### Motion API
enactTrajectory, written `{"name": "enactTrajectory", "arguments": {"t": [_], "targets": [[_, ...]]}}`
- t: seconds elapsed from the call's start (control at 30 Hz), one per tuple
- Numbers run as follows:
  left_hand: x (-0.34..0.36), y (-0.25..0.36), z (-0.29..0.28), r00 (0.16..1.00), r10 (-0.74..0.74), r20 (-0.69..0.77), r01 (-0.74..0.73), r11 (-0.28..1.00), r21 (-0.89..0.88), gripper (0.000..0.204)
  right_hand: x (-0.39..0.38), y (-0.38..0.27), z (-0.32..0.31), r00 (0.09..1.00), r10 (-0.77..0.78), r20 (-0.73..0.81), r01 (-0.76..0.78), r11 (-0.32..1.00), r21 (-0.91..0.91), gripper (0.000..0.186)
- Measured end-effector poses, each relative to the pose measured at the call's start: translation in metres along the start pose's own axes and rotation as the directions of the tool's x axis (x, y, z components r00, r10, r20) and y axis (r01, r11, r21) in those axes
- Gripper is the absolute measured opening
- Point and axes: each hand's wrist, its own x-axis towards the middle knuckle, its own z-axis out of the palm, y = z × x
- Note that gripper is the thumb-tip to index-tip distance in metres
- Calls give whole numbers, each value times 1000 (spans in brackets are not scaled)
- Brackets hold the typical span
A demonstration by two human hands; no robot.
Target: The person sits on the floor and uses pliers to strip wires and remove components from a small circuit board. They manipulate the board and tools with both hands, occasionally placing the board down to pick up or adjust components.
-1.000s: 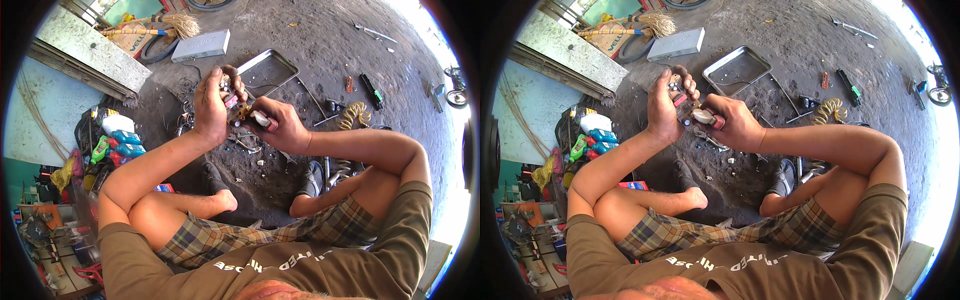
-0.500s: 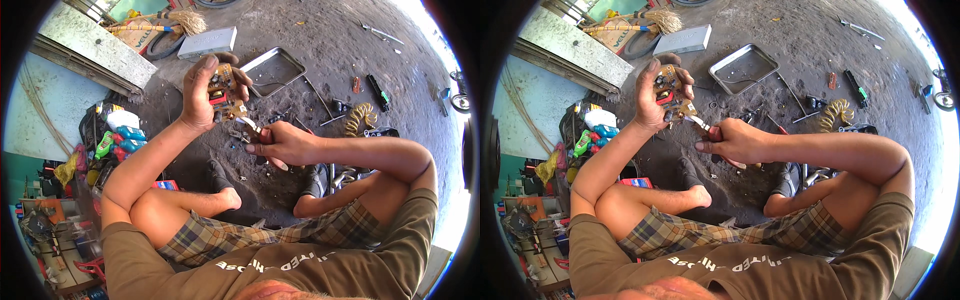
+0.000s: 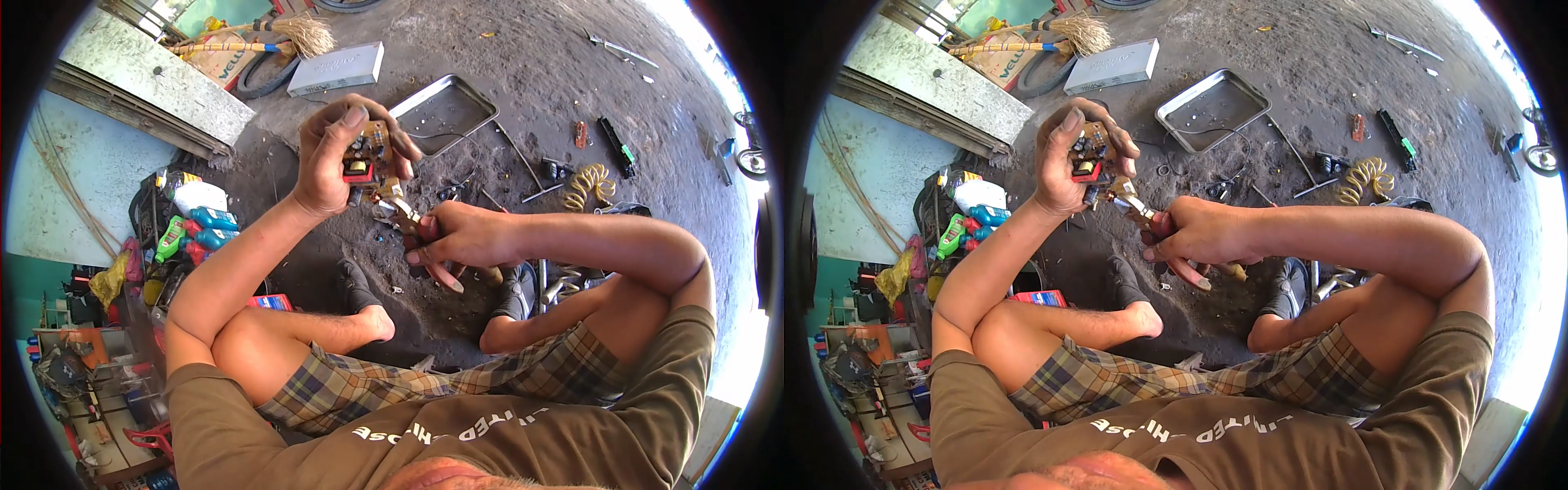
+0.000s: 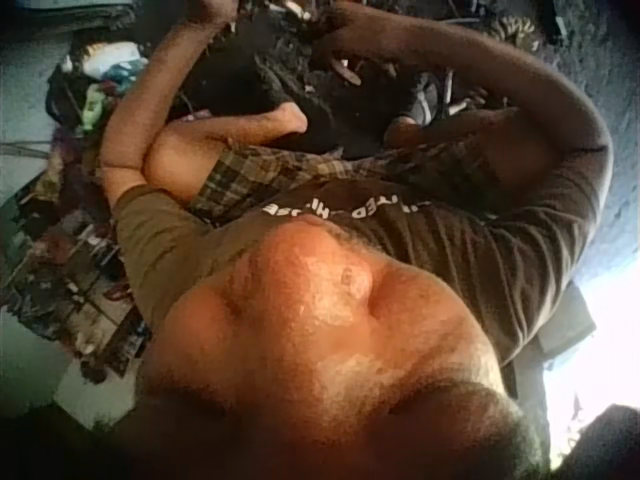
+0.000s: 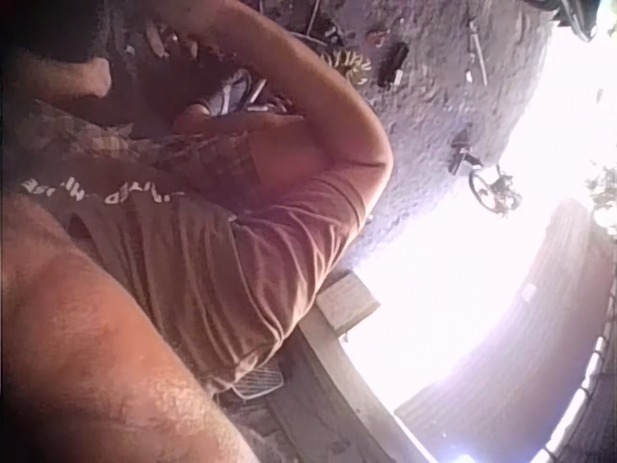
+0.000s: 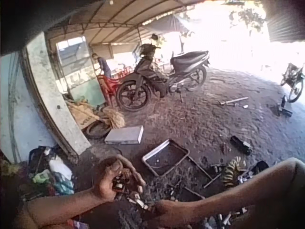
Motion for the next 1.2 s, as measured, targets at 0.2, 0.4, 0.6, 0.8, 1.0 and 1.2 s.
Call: {"name": "enactTrajectory", "arguments": {"t": [0.2, 0.4, 0.6, 0.8, 1.0, 1.2], "targets": [[0, 1, 6, 997, 19, 77, -22, 999, 44, 38, 0, -6, 1, 998, 60, 31, -61, 997, 53, 43], [1, 3, 12, 996, -19, 83, 17, 999, 31, 34, 6, 10, 4, 997, 44, 58, -54, 982, 182, 47], [1, 1, 8, 998, -58, 29, 57, 998, 24, 34, 5, 2, 0, 995, 79, 60, -86, 986, 143, 49], [-1, -5, 4, 998, -64, -14, 64, 998, -21, 36, 9, 5, 1, 998, 65, 23, -68, 979, 190, 45], [-2, -19, 3, 981, -115, -154, 103, 991, -84, 37, 13, 5, 6, 989, 140, -41, -126, 962, 241, 40], [-4, -24, 13, 946, -133, -295, 123, 991, -52, 36, 11, -2, 8, 972, 157, -173, -153, 988, 36, 44]]}}
